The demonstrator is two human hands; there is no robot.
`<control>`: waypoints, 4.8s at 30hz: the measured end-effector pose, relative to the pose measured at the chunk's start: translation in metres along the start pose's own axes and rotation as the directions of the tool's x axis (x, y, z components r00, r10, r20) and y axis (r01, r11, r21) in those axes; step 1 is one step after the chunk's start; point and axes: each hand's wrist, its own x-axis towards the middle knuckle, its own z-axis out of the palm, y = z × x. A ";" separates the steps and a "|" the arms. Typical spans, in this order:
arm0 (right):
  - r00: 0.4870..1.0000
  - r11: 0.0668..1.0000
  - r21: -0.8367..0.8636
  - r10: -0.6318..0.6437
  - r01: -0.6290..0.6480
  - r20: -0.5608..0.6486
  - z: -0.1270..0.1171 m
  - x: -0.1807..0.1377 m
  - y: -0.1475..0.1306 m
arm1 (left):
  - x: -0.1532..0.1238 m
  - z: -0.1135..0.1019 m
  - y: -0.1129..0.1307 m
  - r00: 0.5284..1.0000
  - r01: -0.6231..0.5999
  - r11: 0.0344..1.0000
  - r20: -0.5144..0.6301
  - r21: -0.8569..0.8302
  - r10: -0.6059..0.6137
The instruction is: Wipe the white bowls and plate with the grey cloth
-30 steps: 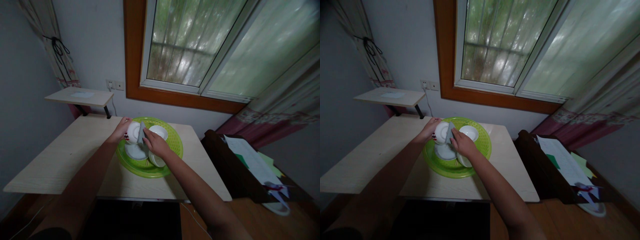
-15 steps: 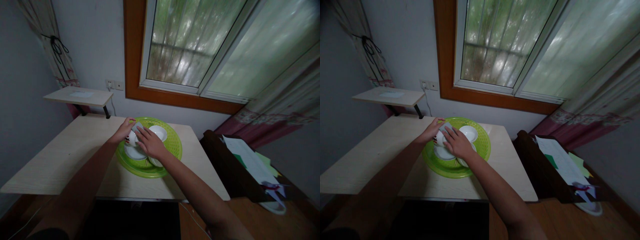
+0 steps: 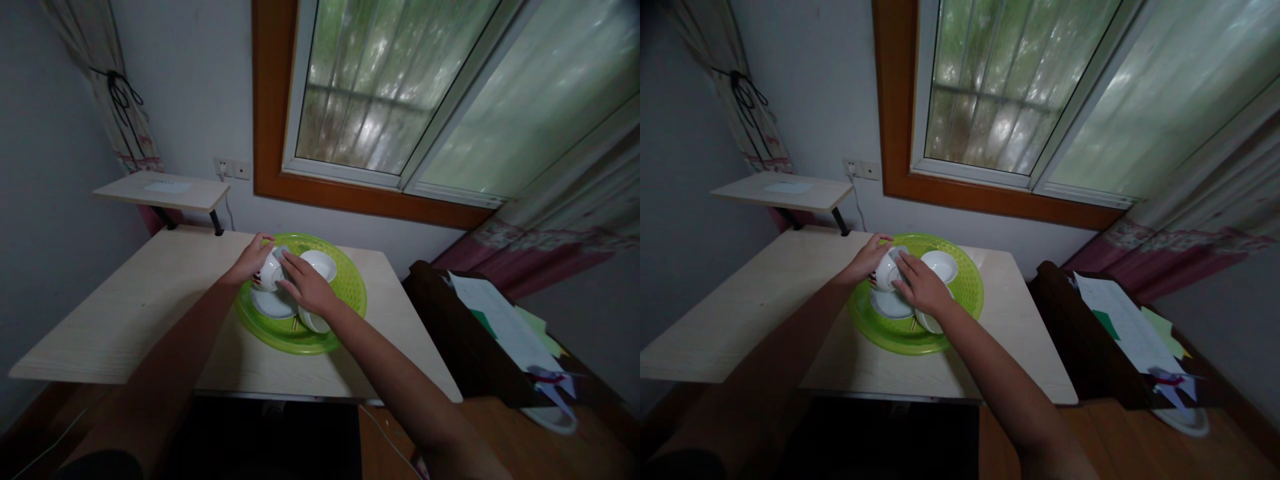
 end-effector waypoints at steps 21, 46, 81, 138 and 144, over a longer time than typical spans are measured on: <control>0.979 0.949 0.245 0.204 -0.196 -0.007 0.007 -0.005 0.020 | -0.008 -0.003 0.010 0.974 -0.151 0.985 -0.159 0.084 0.163; 0.992 0.954 0.283 0.118 -0.103 -0.037 -0.005 -0.001 0.002 | -0.010 -0.003 0.008 0.935 -0.241 0.932 -0.192 0.271 0.298; 0.780 0.714 0.592 0.587 -0.374 -0.217 -0.002 0.002 0.035 | -0.012 0.007 0.010 0.883 -0.466 0.821 0.228 0.331 0.409; 0.977 0.988 0.153 0.046 -0.013 -0.210 -0.009 0.006 0.004 | -0.015 0.007 0.004 0.908 -0.413 0.763 0.157 0.498 0.389; 0.898 0.886 0.396 0.358 -0.240 -0.256 -0.002 0.000 0.031 | -0.019 0.007 0.010 0.928 -0.368 0.789 0.140 0.491 0.345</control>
